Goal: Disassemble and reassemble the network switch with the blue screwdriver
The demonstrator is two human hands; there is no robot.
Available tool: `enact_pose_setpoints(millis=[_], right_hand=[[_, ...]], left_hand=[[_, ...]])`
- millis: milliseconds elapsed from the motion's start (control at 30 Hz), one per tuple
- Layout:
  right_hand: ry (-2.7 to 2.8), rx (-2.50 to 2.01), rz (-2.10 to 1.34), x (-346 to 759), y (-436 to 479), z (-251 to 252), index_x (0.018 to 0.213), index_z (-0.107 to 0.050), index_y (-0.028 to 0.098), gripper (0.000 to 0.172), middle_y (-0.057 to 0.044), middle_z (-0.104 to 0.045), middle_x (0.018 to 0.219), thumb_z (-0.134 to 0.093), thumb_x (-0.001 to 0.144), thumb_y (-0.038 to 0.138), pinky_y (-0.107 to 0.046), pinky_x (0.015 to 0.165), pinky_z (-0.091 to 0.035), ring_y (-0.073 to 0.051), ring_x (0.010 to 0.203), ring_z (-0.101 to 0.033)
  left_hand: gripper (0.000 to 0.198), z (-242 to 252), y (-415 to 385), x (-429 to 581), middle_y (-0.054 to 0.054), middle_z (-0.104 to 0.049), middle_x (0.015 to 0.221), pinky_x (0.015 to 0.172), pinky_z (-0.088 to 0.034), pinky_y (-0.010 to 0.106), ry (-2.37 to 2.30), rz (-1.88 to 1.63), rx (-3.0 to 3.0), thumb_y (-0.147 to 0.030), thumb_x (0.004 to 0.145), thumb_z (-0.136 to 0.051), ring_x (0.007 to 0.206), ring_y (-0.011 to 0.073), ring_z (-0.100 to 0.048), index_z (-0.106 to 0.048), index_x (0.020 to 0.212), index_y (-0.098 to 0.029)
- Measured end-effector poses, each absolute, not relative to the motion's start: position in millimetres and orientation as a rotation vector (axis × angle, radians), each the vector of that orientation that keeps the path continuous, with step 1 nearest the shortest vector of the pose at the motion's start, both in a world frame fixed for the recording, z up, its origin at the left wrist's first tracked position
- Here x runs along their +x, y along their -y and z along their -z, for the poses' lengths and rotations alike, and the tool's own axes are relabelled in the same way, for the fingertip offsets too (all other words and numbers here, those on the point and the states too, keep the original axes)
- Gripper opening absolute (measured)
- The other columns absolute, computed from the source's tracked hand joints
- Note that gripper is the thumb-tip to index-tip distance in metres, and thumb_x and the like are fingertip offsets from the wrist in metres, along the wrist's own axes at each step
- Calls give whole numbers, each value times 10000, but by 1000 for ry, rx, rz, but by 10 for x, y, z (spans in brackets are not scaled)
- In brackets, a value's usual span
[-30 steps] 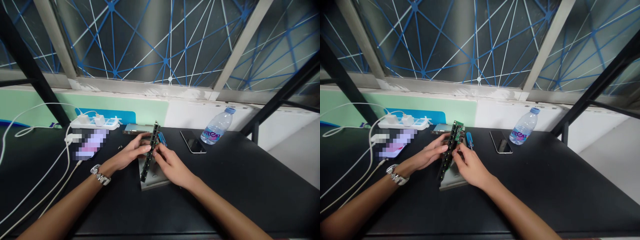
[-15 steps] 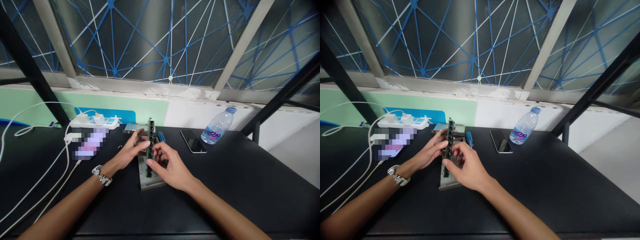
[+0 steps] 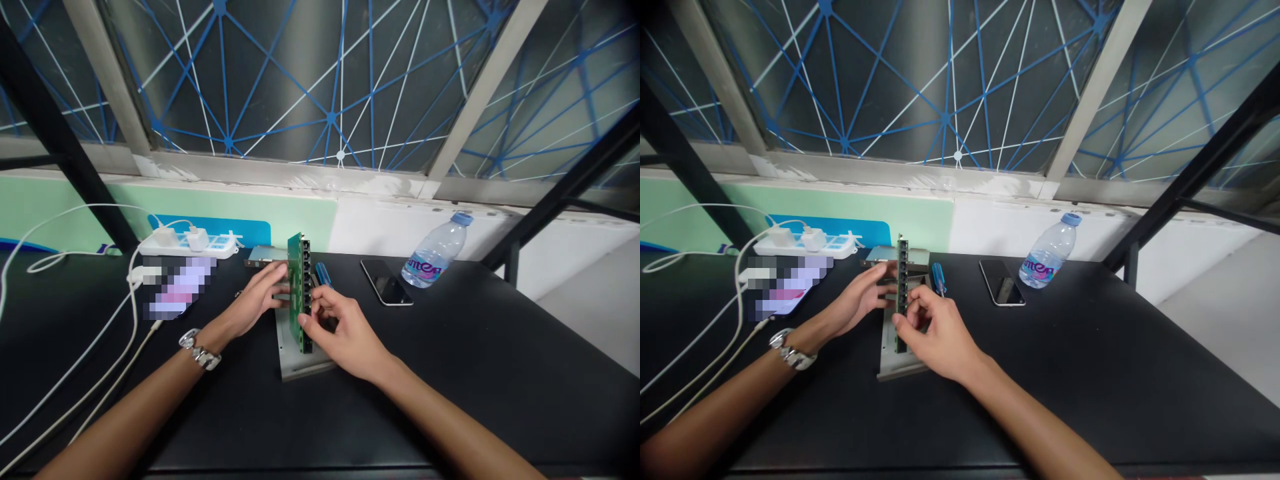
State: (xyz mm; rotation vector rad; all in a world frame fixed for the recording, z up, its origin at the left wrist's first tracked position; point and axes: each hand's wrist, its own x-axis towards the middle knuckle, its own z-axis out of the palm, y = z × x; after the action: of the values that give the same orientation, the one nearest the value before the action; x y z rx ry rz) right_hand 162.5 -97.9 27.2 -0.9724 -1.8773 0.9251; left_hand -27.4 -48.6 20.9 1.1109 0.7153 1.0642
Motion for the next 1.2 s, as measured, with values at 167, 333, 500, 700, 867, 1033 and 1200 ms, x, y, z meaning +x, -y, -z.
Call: enact_pose_setpoints(millis=[167, 333, 500, 700, 867, 1033, 1200], right_hand=[[1802, -978, -962, 1675, 904, -291, 854, -521, 208, 160, 39, -483, 684, -585, 921, 338, -264, 640, -408, -126, 634, -475], [1753, -942, -1060, 1688, 871, -292, 859, -549, 200, 180, 40, -462, 682, -590, 924, 363, -257, 618, -389, -119, 619, -441], [1734, -984, -1054, 1712, 850, -281, 876, -608, 199, 226, 11, -548, 678, -594, 907, 422, -295, 667, -471, -159, 673, -537], [1752, -1025, -1033, 1760, 790, -251, 891, -642, 190, 228, 10, -576, 650, -593, 902, 412, -311, 685, -502, -175, 698, -587], [1748, -1014, -1095, 1790, 759, -245, 886, -601, 182, 173, 11, -597, 709, -593, 906, 354, -303, 675, -505, -145, 662, -581], [1689, -1003, -1232, 1805, 730, -217, 907, -563, 177, 164, 21, -562, 717, -609, 900, 333, -290, 609, -540, -127, 616, -605], [1676, -1063, -1185, 1801, 718, -202, 858, -531, 194, 222, 63, -494, 632, -615, 901, 394, -238, 452, -495, -90, 475, -526]], left_hand=[[478, -137, 355, -355, 102, -657, 938, 664, -537, 331, -915, -1022, 1063, -581, 894, -555, 723, 191, -643, -640, 1040, -134], [629, -110, 340, -372, 85, -633, 718, 577, -444, 272, -911, -833, 1123, -704, 890, -422, 584, 152, -566, -631, 823, -115], [533, -171, 346, -355, 2, -504, 585, 509, -348, 227, -937, -983, 1081, -641, 910, -436, 511, 111, -439, -549, 736, -150], [493, -270, 354, -386, -28, -431, 521, 469, -309, 211, -909, -1054, 1067, -605, 944, -405, 454, 93, -354, -489, 714, -177], [502, -327, 378, -400, -21, -421, 516, 462, -302, 208, -888, -1077, 1013, -583, 953, -381, 448, 88, -348, -493, 688, -172], [524, -335, 379, -432, -22, -410, 512, 442, -286, 204, -872, -1099, 1018, -597, 936, -406, 435, 82, -330, -551, 698, -152], [529, -344, 386, -445, -21, -422, 492, 423, -273, 204, -878, -1098, 1013, -607, 917, -439, 412, 79, -343, -584, 713, -141]])
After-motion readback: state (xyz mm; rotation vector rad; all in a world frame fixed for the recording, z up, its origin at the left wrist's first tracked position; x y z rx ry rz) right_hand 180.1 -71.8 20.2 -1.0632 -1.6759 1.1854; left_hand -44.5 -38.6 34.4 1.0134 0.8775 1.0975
